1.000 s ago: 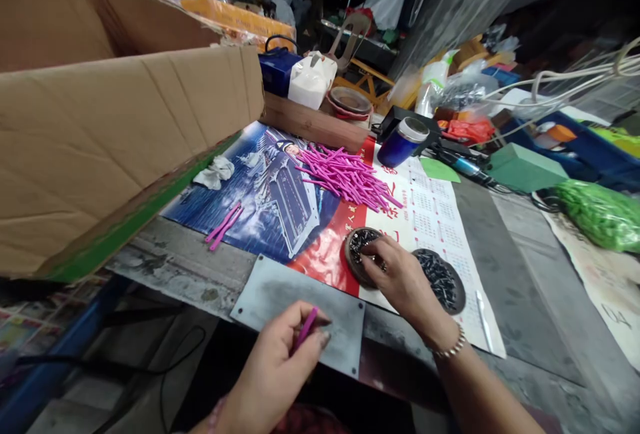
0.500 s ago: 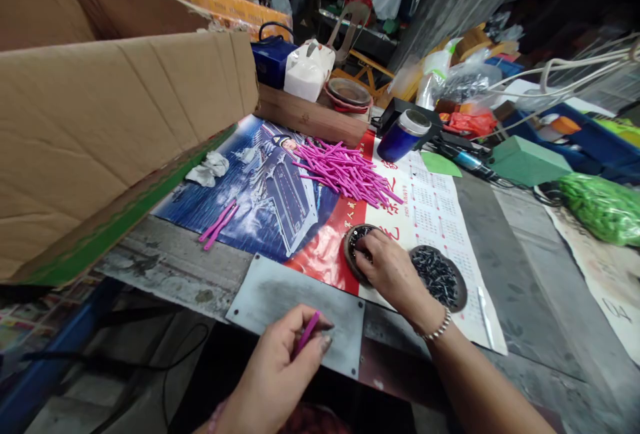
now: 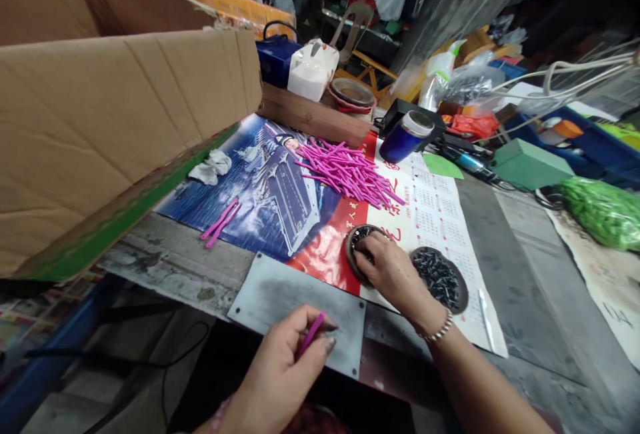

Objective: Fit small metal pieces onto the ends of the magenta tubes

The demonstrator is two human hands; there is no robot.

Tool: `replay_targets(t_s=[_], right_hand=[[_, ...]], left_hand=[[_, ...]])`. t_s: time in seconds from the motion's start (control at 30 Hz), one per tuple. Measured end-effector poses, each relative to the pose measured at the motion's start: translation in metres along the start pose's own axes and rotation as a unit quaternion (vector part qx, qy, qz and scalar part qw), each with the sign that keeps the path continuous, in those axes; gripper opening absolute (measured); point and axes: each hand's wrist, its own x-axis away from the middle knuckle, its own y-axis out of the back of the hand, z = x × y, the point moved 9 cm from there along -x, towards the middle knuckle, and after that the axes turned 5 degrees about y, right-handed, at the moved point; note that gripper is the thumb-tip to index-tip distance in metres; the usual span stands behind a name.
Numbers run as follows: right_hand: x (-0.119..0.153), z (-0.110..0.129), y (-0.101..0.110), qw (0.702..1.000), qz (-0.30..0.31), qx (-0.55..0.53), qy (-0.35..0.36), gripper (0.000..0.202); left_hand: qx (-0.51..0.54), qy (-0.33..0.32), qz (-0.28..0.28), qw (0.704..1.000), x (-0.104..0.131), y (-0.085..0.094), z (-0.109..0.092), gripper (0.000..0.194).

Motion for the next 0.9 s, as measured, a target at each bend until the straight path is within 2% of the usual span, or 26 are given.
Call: replay_targets(t_s=[0.2,0.33,0.43,0.53,0.67,0.73,0.9], right_hand=[[0.01,-0.017,0.015,0.99,-0.061,-0.12,-0.049,0.01],[0.023,-0.029,0.017,0.956,-0.065,-0.263,-0.112,0.022],[0.037,-0.023,0.008,0.911,-0.038,-0.382,-0.148,0.034],[0.053,-0.005,-0.005,0.869,-0.003,-0.467,-0.166,0.042],[0.073,0.024,-0.024,0.804,0.078,-0.564,-0.171,0.037],[0.08,0.035,-0.028,0.794,0.113,-0.575,-0.166,0.032],[0.089,0.052,-0.029,0.805,0.201,-0.539,-0.146,0.031]], left_hand=[[0.005,-0.012,0.001,1.0,-0.001,0.0,0.002,0.01],[-0.02,-0.02,0.016,0.999,0.001,-0.001,-0.002,0.013],[-0.059,-0.057,0.04,0.996,0.006,-0.004,-0.014,0.021],[-0.124,-0.101,0.031,0.987,0.011,-0.004,-0.029,0.023],[-0.212,-0.156,0.058,0.963,0.017,-0.013,-0.047,0.017],[-0.248,-0.19,0.06,0.948,0.021,-0.015,-0.056,0.015],[-0.365,-0.255,0.035,0.895,0.033,-0.016,-0.065,0.018]])
